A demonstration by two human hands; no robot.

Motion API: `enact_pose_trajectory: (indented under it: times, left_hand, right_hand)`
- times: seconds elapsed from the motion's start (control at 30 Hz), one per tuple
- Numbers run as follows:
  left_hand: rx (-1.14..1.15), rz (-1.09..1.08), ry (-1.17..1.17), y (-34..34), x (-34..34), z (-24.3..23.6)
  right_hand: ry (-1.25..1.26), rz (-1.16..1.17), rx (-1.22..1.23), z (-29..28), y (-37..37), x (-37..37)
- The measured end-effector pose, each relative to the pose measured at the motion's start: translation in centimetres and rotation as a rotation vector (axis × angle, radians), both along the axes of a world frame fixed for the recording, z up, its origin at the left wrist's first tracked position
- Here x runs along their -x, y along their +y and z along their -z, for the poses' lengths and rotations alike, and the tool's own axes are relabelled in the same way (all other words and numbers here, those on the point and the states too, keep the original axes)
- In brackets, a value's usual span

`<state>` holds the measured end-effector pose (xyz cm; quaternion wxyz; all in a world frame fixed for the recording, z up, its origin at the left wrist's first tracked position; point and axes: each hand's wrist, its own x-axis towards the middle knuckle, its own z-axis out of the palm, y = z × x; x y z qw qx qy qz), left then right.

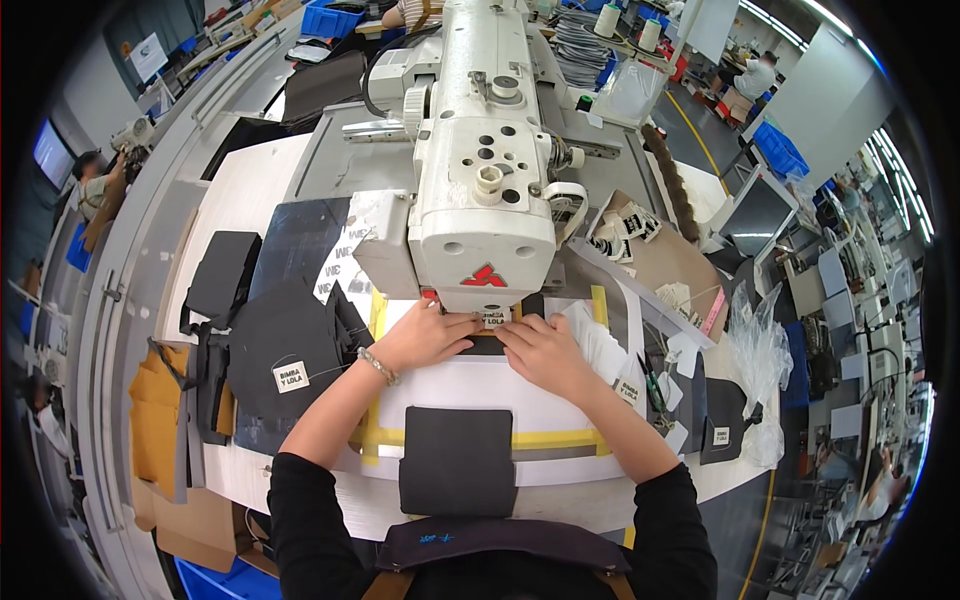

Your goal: The person sews white rectangular labels onto black fabric pieces using an industrial sewing machine. They repeatedly pick up a fabric piece, align a label, feed it through the machine, and trim the excess thread with scissors. The finished items are stacked on the table.

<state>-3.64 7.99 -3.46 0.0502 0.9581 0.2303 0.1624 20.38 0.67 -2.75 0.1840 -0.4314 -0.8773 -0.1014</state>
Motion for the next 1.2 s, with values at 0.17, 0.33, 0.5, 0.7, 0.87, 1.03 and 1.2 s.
enact_pose_trajectory:
  times: [0.17,0.33,0.5,0.7,0.87,1.03,1.2]
  left_hand:
    - [-0.004,-0.029,-0.028,-0.3,-0.2,0.3]
    - [-0.093,-0.022,-0.081,-0.3,-0.2,1.5]
    - [-0.069,-0.091,-0.113,-1.5,0.4,1.3]
    - [0.072,-0.236,0.026,-2.0,0.6,0.5]
    - [-0.023,-0.265,0.038,-2.3,0.0,0.4]
    - [-0.093,-0.315,0.063,-2.7,-0.2,1.1]
    - [-0.094,-0.33,0.081,-2.8,-0.4,1.0]
  right_hand:
    - [0.007,-0.015,0.059,0.0,0.6,0.2]
    - [0.078,-0.124,0.17,1.2,1.6,-1.1]
    - [0.079,-0.127,0.203,1.1,1.6,-1.0]
    - [0.043,-0.118,0.229,0.8,1.7,-0.8]
    - [0.058,-0.058,0.278,0.7,1.4,-0.2]
    - [0.062,-0.046,0.214,1.1,1.3,0.3]
    - [0.163,-0.048,0.303,1.3,1.4,-0.1]
